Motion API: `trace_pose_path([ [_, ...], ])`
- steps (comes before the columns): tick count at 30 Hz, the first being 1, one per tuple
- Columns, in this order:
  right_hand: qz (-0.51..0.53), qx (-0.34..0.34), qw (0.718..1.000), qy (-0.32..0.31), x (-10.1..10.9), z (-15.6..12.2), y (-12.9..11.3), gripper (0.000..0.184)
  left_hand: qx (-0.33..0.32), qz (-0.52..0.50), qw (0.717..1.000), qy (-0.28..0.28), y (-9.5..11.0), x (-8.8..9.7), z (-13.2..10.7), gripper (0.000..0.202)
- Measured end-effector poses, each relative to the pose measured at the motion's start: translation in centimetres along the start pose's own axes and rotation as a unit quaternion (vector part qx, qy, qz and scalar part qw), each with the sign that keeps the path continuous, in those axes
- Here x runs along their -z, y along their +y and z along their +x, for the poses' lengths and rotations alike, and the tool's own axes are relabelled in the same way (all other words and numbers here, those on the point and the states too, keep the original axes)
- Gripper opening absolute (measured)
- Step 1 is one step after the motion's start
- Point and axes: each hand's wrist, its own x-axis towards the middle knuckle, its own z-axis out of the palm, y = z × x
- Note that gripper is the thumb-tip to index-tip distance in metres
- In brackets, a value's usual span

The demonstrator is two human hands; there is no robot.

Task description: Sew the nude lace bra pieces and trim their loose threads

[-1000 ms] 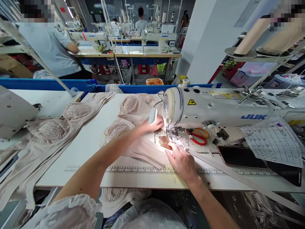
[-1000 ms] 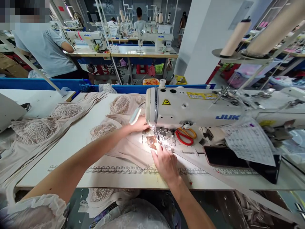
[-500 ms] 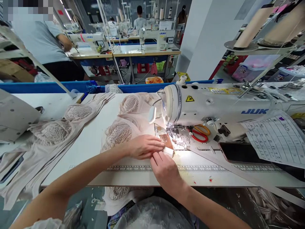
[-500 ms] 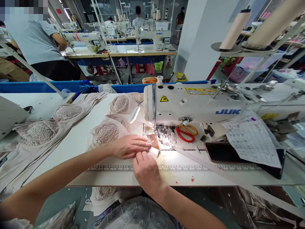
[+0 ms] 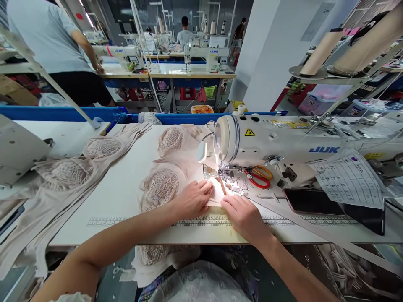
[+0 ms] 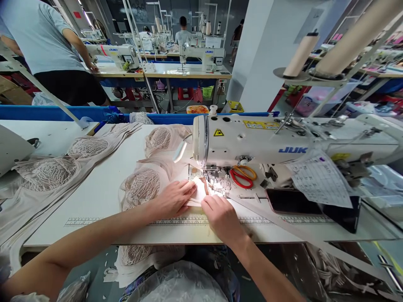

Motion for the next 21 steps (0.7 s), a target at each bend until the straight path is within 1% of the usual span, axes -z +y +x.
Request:
trace_pose_path([
  [3, 0.037, -0.017, 0.999, 0.012, 0.0, -0.7, 1.3, 0.029, -0.021, -0.005, 0.999, 0.037, 0.3, -1.1, 0.9, 0.048],
  [5, 0.038, -0.019, 0.999, 0.025, -0.1, -0.8, 1.8, 0.03, -0.023, 0.006, 0.999, 0.04, 0.3, -1.6, 1.3, 0.05],
  [7, 0.023, -0.011, 0.999, 0.04, -0.2, -0.7, 2.1, 0.031, -0.011, 0.019, 0.999, 0.031, 0.4, -1.9, 1.5, 0.05],
  [10, 0.008, 0.002, 0.999, 0.051, -0.4, -0.6, 2.1, 0.035, 0.012, 0.04, 0.999, 0.022, 0.5, -1.8, 1.8, 0.051],
  [14, 0.029, -0.003, 0.998, 0.054, -0.7, -0.8, 2.1, 0.038, 0.026, 0.059, 0.998, 0.016, 0.5, -1.4, 2.4, 0.047],
  [17, 0.042, -0.015, 0.998, 0.044, -1.0, -1.1, 2.0, 0.037, 0.026, 0.05, 0.998, 0.02, 0.5, -1.2, 2.6, 0.044],
  [21, 0.032, -0.016, 0.998, 0.045, -1.2, -1.2, 2.0, 0.037, 0.026, 0.034, 0.999, 0.032, 0.3, -1.3, 2.7, 0.044],
])
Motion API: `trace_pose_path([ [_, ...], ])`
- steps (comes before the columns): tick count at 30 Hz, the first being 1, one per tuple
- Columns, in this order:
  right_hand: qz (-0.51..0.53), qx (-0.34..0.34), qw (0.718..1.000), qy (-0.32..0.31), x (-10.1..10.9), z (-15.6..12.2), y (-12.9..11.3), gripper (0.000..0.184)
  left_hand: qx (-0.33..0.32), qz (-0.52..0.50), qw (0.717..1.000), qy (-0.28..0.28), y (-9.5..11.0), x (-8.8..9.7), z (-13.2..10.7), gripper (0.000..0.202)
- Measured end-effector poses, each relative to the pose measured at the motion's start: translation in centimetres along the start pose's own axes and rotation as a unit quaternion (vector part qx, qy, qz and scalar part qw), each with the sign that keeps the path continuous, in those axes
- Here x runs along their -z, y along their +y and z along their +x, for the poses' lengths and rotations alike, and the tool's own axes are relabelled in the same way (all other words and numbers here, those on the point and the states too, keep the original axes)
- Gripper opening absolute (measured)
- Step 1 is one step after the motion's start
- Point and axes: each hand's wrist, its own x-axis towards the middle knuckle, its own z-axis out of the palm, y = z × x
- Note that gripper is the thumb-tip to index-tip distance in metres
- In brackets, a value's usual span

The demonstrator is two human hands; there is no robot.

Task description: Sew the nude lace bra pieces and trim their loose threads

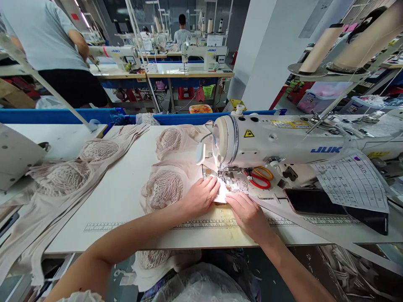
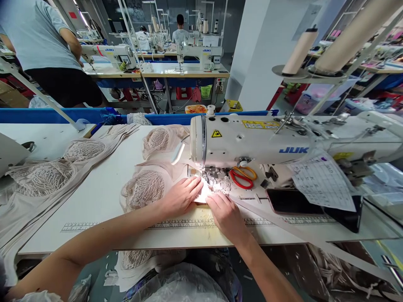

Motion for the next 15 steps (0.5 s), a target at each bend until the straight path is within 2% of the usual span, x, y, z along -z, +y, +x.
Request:
trace_pose_path([
  [15, 0.002, -0.022, 1.0, -0.013, -0.5, 0.37, -0.03, 0.038, 0.019, -0.003, 0.999, 0.043, -0.36, -0.92, 0.81, 0.041],
])
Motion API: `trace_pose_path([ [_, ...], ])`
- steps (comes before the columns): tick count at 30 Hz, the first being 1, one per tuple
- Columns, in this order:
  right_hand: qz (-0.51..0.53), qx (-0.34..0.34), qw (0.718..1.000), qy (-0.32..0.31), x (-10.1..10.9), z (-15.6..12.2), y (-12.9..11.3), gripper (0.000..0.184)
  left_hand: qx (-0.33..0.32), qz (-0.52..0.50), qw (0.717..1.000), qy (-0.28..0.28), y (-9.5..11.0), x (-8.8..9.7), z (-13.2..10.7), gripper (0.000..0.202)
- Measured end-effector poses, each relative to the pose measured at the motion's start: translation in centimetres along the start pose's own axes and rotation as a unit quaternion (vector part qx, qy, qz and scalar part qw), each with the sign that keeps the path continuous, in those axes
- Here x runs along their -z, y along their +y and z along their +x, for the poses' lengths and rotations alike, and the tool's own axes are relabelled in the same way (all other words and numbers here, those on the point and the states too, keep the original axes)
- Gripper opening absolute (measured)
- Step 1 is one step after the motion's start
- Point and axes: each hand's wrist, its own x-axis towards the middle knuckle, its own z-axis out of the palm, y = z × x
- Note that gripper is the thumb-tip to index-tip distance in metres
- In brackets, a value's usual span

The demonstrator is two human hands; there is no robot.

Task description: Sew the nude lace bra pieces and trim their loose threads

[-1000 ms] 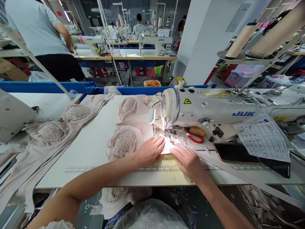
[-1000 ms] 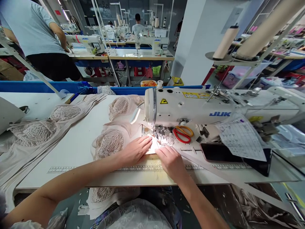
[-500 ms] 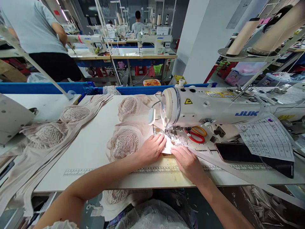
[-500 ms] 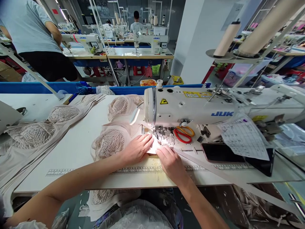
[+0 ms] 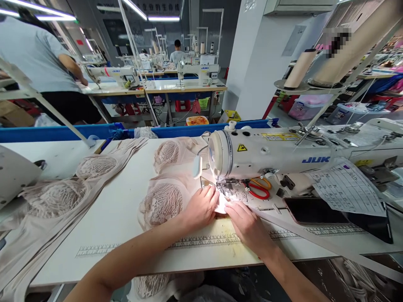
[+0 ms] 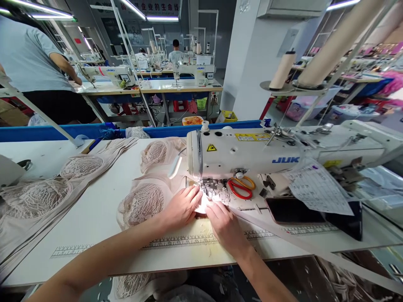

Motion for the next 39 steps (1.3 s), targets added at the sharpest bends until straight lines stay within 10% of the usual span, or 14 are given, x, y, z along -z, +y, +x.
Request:
trace_pose_path([
  [18, -0.059, 0.0, 0.998, -0.017, -0.1, 0.8, -0.2, 0.036, 0.0, -0.015, 1.0, 0.014, -1.2, -0.9, 0.3, 0.044],
  [39, -0.16, 0.02, 0.987, 0.028, -1.3, 1.8, -0.7, 0.027, -0.151, 0.022, 0.978, 0.144, -4.4, -1.0, 0.7, 0.021],
])
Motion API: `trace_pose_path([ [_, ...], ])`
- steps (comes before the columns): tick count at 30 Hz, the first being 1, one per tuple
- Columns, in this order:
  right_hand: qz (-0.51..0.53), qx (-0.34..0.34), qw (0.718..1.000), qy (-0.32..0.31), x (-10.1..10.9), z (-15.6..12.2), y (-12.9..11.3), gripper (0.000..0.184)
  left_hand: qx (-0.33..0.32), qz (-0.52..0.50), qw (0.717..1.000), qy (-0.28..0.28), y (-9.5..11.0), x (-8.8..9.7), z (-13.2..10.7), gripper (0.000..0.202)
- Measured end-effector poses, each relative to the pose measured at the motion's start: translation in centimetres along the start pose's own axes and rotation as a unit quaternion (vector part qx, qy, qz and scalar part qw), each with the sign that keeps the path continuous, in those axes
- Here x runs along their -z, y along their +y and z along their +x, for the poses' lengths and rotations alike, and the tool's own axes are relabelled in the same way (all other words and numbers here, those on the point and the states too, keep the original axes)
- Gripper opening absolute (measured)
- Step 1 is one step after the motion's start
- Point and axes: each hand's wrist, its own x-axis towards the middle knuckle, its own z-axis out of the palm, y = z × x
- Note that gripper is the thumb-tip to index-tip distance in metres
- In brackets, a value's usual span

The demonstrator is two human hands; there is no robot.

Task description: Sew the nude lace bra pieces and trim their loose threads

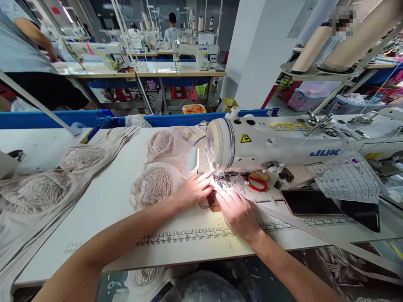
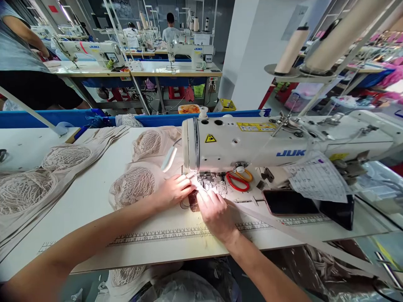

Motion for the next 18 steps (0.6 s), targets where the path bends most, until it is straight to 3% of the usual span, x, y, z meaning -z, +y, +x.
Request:
trace_pose_path([
  [10, 0.043, -0.007, 0.999, -0.021, 0.3, -0.3, 0.4, 0.029, 0.048, -0.068, 0.994, -0.068, -0.2, 0.3, 0.7, 0.029],
  [18, 0.07, -0.011, 0.997, -0.037, 0.5, -0.4, 0.4, 0.03, 0.055, -0.008, 0.99, -0.132, -0.8, 0.4, 1.7, 0.037],
])
